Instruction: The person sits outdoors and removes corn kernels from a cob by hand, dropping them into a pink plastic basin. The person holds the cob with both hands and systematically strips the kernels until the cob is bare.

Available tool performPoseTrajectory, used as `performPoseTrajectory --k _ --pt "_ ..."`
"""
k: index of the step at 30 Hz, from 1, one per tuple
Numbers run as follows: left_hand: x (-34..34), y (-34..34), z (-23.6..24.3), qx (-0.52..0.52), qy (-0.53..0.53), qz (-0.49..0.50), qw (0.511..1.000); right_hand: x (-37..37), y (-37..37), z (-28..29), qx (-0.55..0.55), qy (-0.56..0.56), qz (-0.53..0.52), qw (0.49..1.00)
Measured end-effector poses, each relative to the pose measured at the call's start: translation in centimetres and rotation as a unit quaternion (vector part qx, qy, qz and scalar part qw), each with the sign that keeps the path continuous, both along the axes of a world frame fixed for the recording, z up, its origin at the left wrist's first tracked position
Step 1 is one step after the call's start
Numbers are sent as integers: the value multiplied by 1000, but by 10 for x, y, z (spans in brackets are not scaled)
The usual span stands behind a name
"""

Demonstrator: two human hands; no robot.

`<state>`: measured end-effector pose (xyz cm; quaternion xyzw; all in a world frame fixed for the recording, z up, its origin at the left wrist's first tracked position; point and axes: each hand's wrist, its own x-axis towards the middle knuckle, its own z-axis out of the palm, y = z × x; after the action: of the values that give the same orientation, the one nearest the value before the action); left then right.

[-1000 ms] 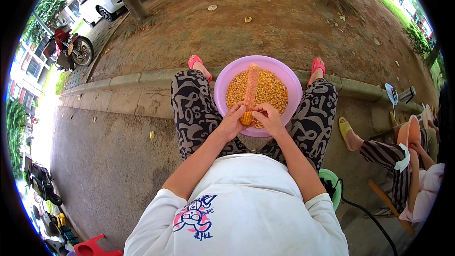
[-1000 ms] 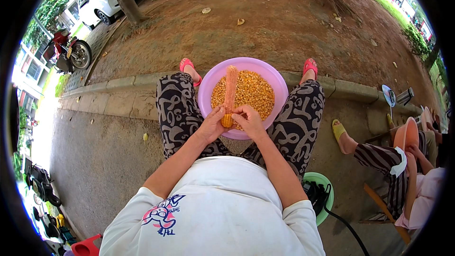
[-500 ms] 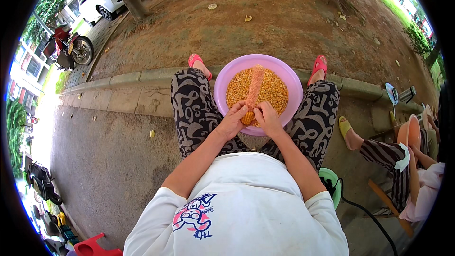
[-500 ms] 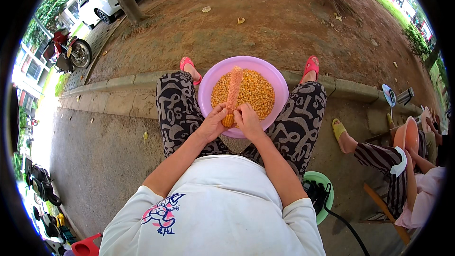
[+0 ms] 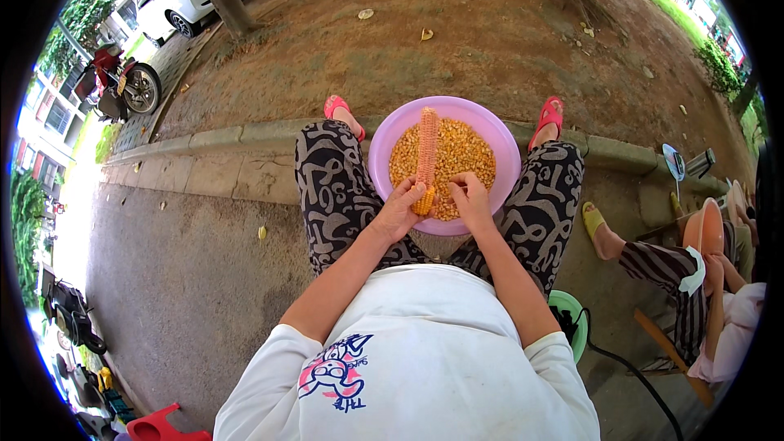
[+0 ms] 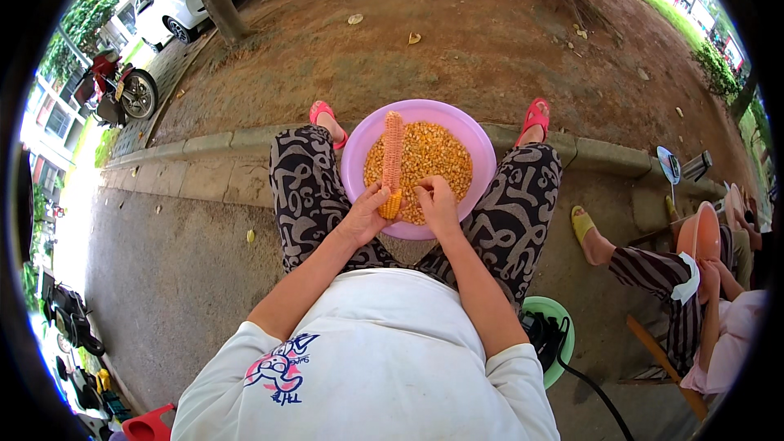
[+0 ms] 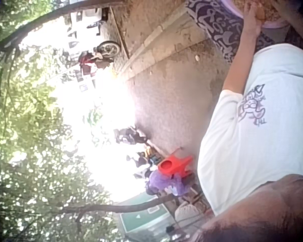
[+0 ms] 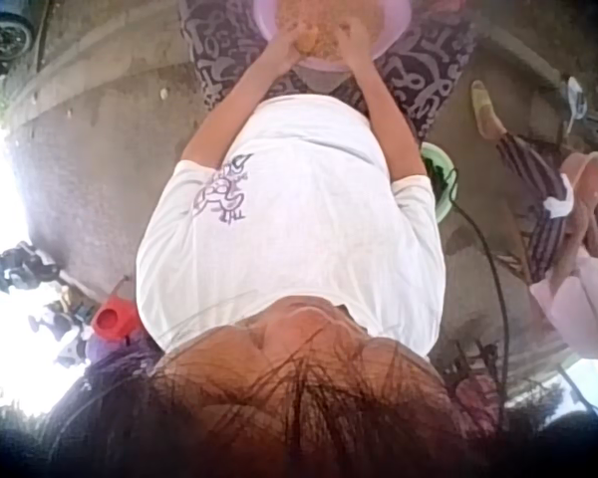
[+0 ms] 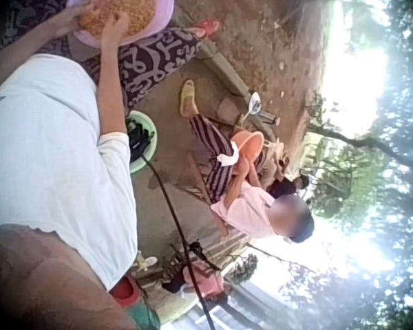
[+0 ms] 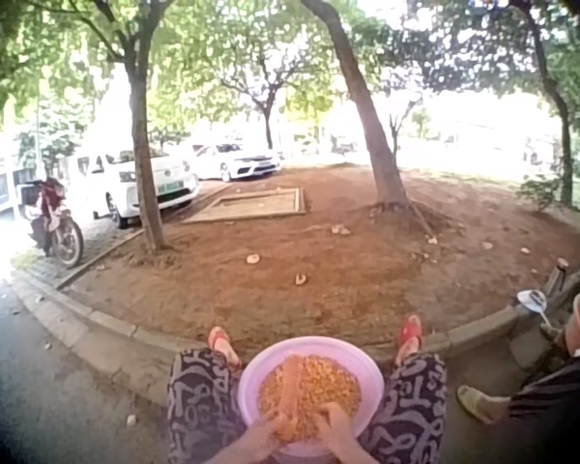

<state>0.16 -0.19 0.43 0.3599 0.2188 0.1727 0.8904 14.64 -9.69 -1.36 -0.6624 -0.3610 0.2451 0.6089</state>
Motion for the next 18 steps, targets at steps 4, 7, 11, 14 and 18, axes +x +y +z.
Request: performPoseTrajectory --k 4,7,11,14,18 --pt "1 -3 7 -6 -6 3 1000 -5 -2 9 39 4 81 996" --pt "0 -2 3 -8 -24 -4 1000 -4 -1 5 56 -10 99 993" --pt "1 -2 5 -1 -34 -23 999 -4 -2 9 53 -38 103 993" --pt "2 -3 9 6 -29 -37 999 -3 -2 6 55 -30 102 993" --pt "1 -3 10 14 -39 -40 998 -5 -4 14 55 -104 99 988"
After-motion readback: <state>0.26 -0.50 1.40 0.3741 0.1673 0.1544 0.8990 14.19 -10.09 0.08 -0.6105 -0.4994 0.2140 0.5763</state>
